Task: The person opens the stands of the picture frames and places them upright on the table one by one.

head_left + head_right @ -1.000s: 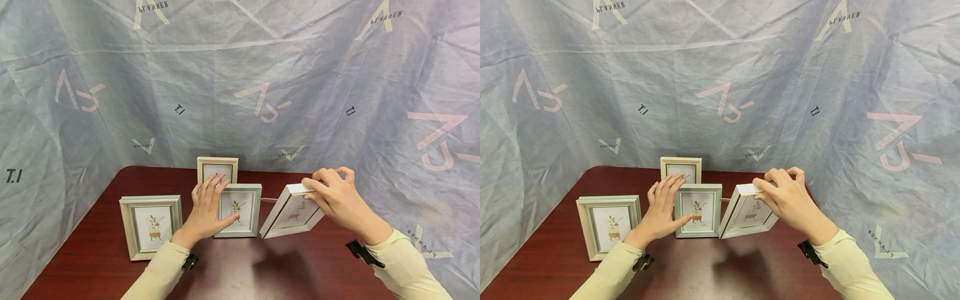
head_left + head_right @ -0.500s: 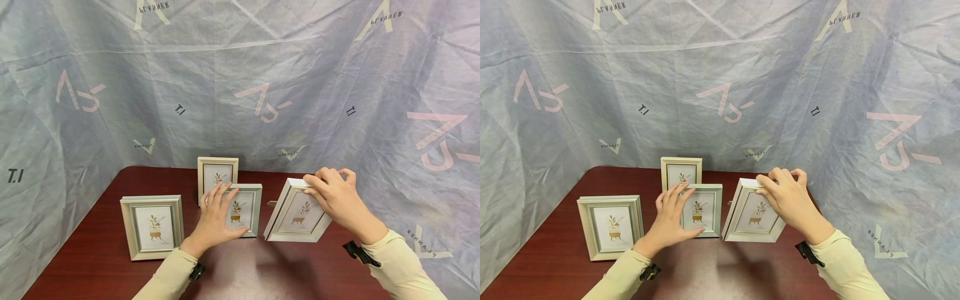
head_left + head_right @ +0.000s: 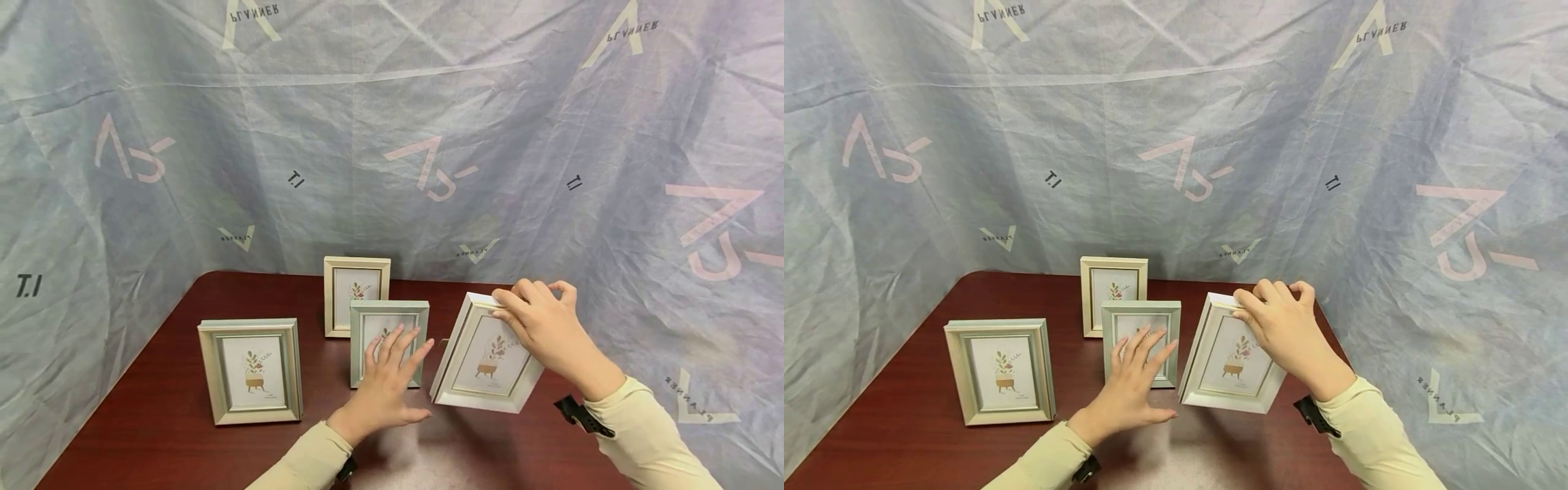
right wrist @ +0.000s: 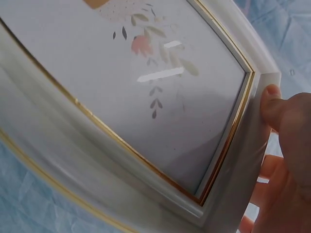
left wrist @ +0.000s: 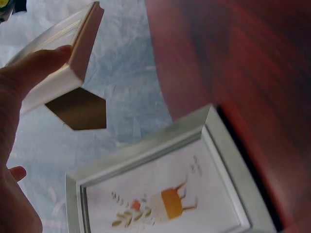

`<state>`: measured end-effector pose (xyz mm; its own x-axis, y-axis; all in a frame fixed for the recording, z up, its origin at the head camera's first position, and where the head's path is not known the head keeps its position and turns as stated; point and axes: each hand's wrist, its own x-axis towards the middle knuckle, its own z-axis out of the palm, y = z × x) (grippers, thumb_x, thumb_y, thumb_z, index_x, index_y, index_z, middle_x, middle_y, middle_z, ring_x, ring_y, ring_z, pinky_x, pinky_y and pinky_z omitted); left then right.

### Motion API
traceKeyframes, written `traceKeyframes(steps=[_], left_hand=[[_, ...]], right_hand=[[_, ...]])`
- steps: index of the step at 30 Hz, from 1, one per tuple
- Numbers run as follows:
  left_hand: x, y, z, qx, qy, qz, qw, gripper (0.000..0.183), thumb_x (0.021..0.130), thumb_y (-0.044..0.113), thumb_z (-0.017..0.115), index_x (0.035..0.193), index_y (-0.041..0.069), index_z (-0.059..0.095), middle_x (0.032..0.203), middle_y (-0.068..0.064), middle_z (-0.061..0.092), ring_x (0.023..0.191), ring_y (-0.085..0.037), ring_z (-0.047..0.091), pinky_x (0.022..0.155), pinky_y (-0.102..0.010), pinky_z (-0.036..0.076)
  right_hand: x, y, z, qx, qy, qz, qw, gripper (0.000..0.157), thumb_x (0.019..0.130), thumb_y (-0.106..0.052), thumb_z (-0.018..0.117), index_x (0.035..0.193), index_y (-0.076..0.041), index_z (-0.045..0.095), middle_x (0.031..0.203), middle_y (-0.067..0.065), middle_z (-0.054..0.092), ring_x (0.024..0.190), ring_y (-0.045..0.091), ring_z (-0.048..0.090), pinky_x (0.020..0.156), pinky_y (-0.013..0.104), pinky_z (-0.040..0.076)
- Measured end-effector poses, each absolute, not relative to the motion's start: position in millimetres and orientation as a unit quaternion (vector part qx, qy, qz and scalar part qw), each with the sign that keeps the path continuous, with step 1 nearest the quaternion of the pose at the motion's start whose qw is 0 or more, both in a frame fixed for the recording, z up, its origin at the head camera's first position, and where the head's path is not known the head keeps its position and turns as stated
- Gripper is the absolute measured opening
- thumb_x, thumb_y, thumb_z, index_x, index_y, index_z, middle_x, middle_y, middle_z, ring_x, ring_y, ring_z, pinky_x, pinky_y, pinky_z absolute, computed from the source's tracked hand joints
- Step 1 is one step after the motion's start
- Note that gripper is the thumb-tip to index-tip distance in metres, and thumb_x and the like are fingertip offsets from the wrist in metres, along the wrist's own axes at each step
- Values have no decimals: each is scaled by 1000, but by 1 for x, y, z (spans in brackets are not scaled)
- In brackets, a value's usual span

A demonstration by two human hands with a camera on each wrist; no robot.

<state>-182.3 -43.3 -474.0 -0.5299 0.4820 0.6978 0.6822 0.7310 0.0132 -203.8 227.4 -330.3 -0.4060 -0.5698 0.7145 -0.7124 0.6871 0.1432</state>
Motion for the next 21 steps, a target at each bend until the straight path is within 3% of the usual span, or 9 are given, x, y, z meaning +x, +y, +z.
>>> traceKeyframes(steps=[8,21], left_hand=[[-182,-32,-482,-351,-855,-128,358,127,46,58,93,151,16,35,152,-13,33,138,-39,30,99,-61,27],[-181,-28,-489,-349,-862,-103,354,124,49,60,92,152,16,37,151,-13,34,138,-39,29,98,-62,30]], right_hand=[[-205,224,-336,385,-837,82,381,52,106,-50,29,104,-11,64,80,1,47,72,21,48,76,56,29],[-208,225,-346,384,-847,87,357,57,105,-51,26,103,-9,64,81,1,47,75,22,51,76,52,33]])
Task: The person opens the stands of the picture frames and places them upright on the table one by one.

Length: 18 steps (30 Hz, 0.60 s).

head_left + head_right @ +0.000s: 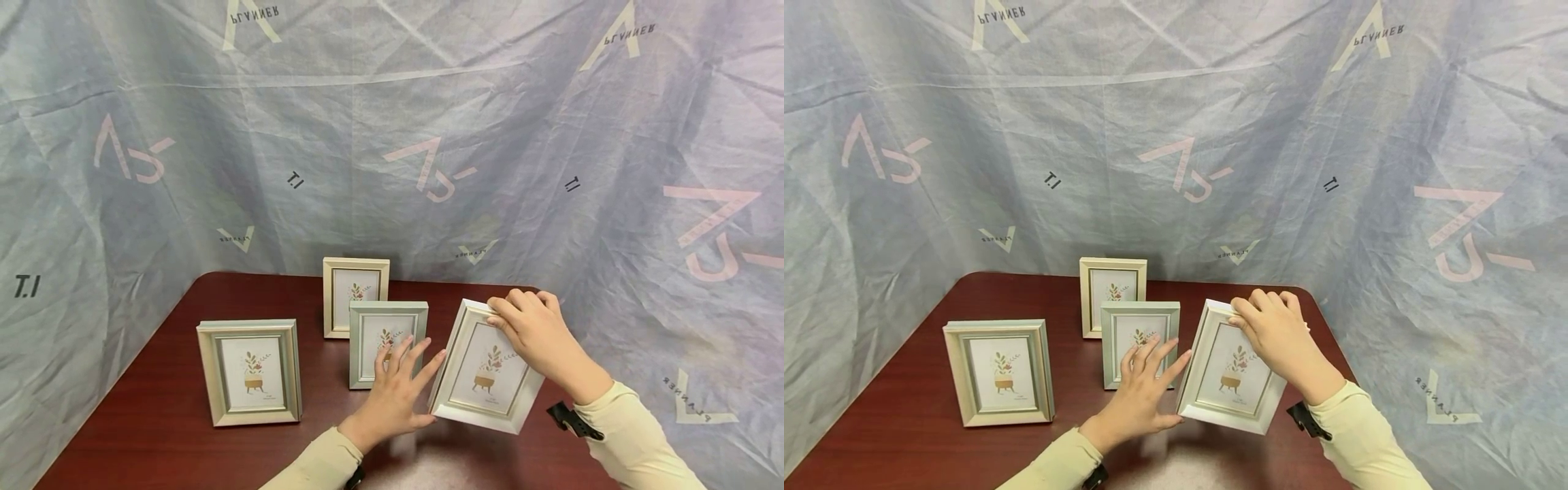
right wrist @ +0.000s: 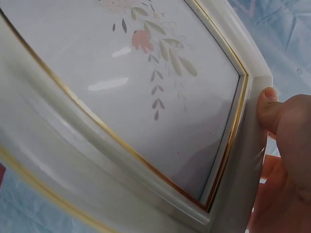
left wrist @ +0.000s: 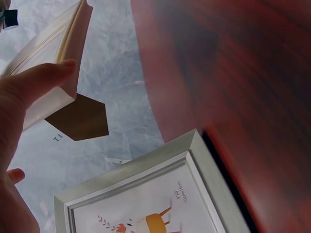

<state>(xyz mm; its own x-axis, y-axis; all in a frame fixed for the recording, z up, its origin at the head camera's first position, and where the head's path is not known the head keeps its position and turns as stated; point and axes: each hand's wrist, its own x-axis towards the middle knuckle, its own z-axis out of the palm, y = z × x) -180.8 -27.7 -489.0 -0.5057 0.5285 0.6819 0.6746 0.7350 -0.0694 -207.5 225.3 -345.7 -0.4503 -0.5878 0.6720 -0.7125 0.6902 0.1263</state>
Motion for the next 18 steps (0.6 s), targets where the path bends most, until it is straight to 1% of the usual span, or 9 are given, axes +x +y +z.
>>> traceKeyframes(steps=[5,7,9,13,16,18], left_hand=[[-180,-25,-496,-342,-873,-80,339,120,53,60,90,152,17,38,153,-13,32,139,-38,27,98,-60,31],[-180,-24,-499,-339,-877,-73,332,118,54,59,90,152,17,39,153,-13,32,139,-37,26,99,-60,31],[-180,-23,-502,-336,-882,-66,324,117,55,59,90,152,17,39,153,-12,32,140,-37,26,99,-60,32],[-179,-22,-506,-333,-890,-56,307,116,56,59,90,152,17,40,154,-12,32,140,-36,25,101,-60,32],[-180,-22,-511,-329,-894,-44,300,117,56,61,89,153,17,39,154,-11,31,141,-35,25,102,-58,31],[-181,-22,-513,-326,-898,-37,294,118,56,63,88,153,18,38,155,-11,30,141,-35,24,103,-58,30]], right_hand=[[-212,227,-357,382,-850,86,351,57,105,-50,25,103,-8,64,79,0,46,71,20,47,76,49,34],[-213,228,-362,381,-852,88,347,56,105,-50,27,103,-8,64,79,0,46,70,20,47,76,48,34],[-215,228,-368,379,-855,89,342,52,105,-48,31,103,-9,64,79,-1,45,71,20,48,77,49,34],[-219,228,-378,375,-861,89,332,35,103,-39,46,104,-9,65,80,-1,46,73,20,50,79,51,36],[-221,228,-386,372,-864,88,328,31,102,-36,50,104,-9,65,80,-1,47,74,21,51,79,51,37],[-223,227,-391,369,-865,89,329,26,100,-32,55,104,-9,65,80,0,48,74,21,51,78,50,37]])
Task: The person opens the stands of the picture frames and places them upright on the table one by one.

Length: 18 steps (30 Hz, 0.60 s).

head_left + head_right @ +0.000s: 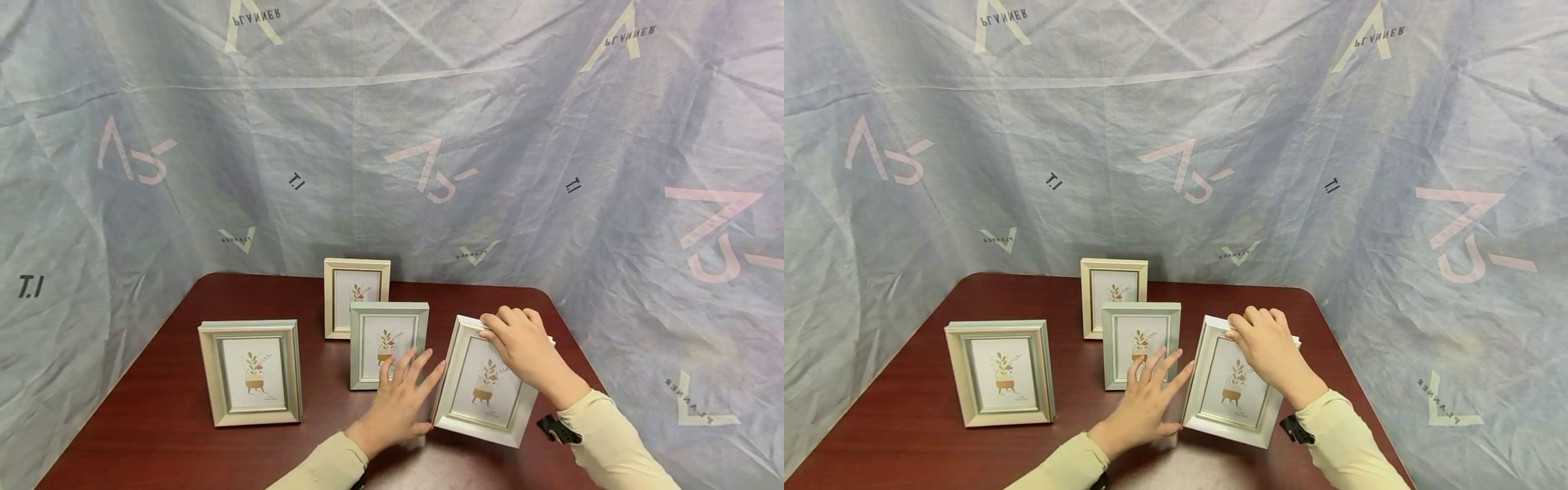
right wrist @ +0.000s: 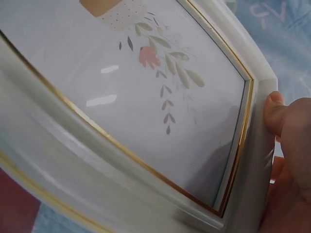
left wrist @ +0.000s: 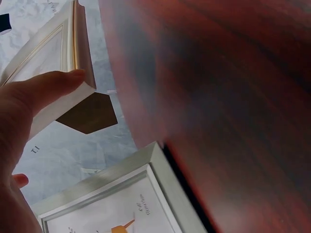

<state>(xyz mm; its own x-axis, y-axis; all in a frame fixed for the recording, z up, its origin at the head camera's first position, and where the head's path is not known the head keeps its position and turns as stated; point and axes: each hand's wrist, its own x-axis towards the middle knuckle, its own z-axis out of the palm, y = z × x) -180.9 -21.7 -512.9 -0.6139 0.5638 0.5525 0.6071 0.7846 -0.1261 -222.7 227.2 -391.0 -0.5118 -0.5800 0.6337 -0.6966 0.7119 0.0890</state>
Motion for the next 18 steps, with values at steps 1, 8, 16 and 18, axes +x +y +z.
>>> traceKeyframes(steps=[1,8,16,18], left_hand=[[-181,-22,-514,-325,-899,-33,292,118,56,63,87,153,18,38,155,-11,30,141,-35,25,104,-58,29],[-182,-23,-518,-313,-914,-15,256,118,59,68,84,155,19,35,155,-10,29,142,-34,23,106,-56,29],[-183,-25,-521,-313,-919,-8,238,118,61,70,82,155,18,33,156,-11,28,143,-35,24,105,-57,30],[-183,-25,-522,-315,-919,-10,236,119,61,70,82,156,18,33,156,-11,28,142,-36,23,104,-58,31]], right_hand=[[-223,227,-393,367,-865,90,329,24,99,-30,57,104,-9,65,80,0,48,74,22,52,78,49,37],[-225,224,-404,365,-867,94,325,18,88,-18,69,103,-9,65,80,0,49,73,22,52,78,50,38],[-228,223,-412,360,-868,98,327,19,86,-14,72,102,-8,65,78,0,48,73,21,52,77,50,39],[-229,222,-414,359,-869,99,326,19,85,-14,72,102,-7,65,78,0,48,73,21,52,77,51,39]])
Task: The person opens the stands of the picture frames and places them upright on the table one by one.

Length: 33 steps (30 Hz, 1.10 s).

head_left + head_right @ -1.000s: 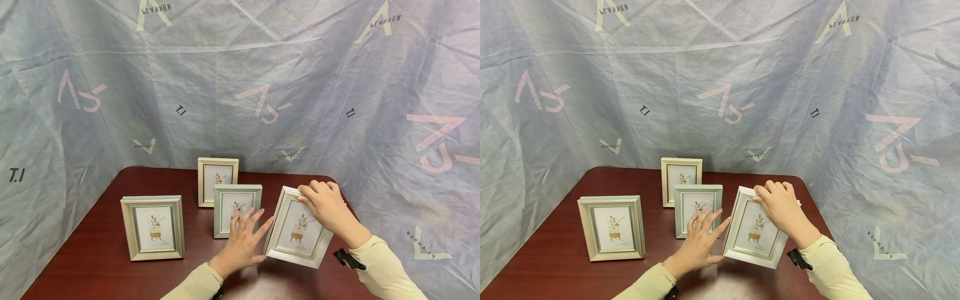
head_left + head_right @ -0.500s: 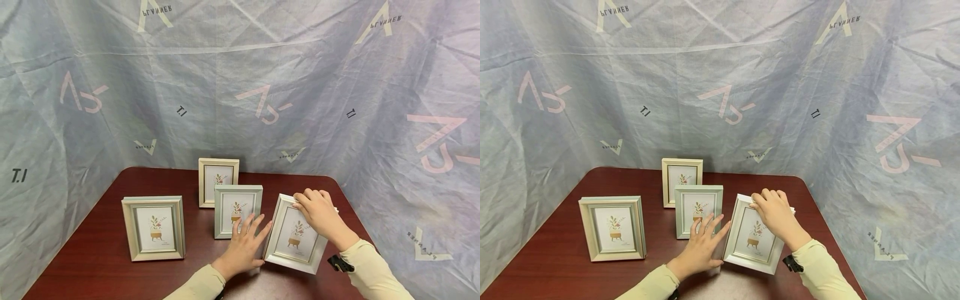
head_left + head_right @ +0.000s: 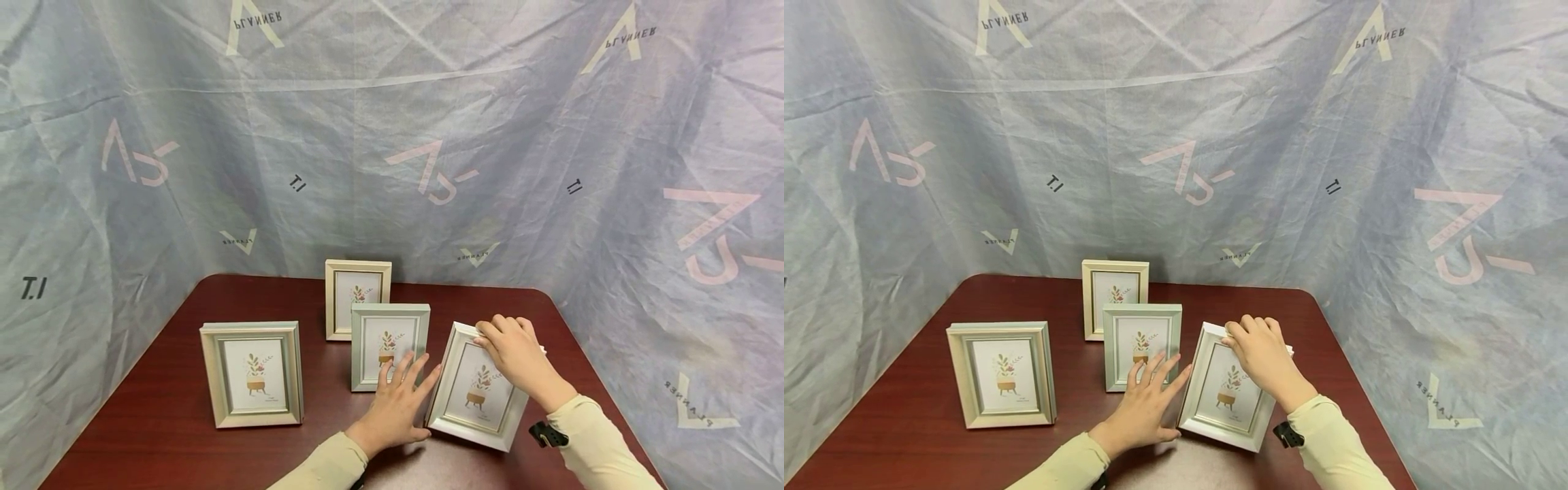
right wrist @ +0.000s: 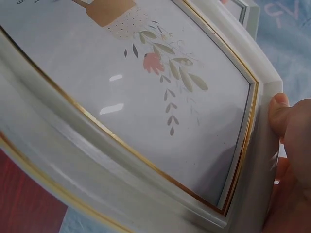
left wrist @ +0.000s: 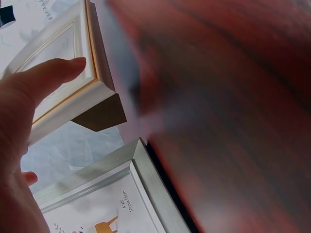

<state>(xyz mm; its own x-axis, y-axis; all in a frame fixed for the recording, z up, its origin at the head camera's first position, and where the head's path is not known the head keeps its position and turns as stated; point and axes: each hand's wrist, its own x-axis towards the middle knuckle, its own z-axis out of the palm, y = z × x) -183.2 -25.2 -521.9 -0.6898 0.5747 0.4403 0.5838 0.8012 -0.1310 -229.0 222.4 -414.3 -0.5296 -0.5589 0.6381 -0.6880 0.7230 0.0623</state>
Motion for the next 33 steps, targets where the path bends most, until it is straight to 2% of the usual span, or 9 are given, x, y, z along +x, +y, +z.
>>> traceKeyframes(steps=[12,24,33], left_hand=[[-184,-24,-526,-308,-924,1,225,117,62,73,79,156,19,33,156,-10,29,143,-34,24,104,-58,32],[-182,-25,-528,-305,-930,13,206,120,63,75,77,157,18,30,157,-9,29,144,-33,22,106,-59,31],[-179,-27,-528,-310,-926,19,215,119,64,75,76,156,15,31,156,-9,31,144,-33,24,107,-58,30]], right_hand=[[-231,220,-421,354,-870,99,330,20,84,-15,72,101,-7,65,80,2,50,74,22,53,75,51,40],[-228,219,-421,333,-885,110,306,18,86,-17,75,101,-9,69,85,2,57,79,22,56,81,55,39],[-228,217,-421,340,-884,106,303,20,85,-18,76,102,-10,70,85,1,58,74,21,53,81,56,39]])
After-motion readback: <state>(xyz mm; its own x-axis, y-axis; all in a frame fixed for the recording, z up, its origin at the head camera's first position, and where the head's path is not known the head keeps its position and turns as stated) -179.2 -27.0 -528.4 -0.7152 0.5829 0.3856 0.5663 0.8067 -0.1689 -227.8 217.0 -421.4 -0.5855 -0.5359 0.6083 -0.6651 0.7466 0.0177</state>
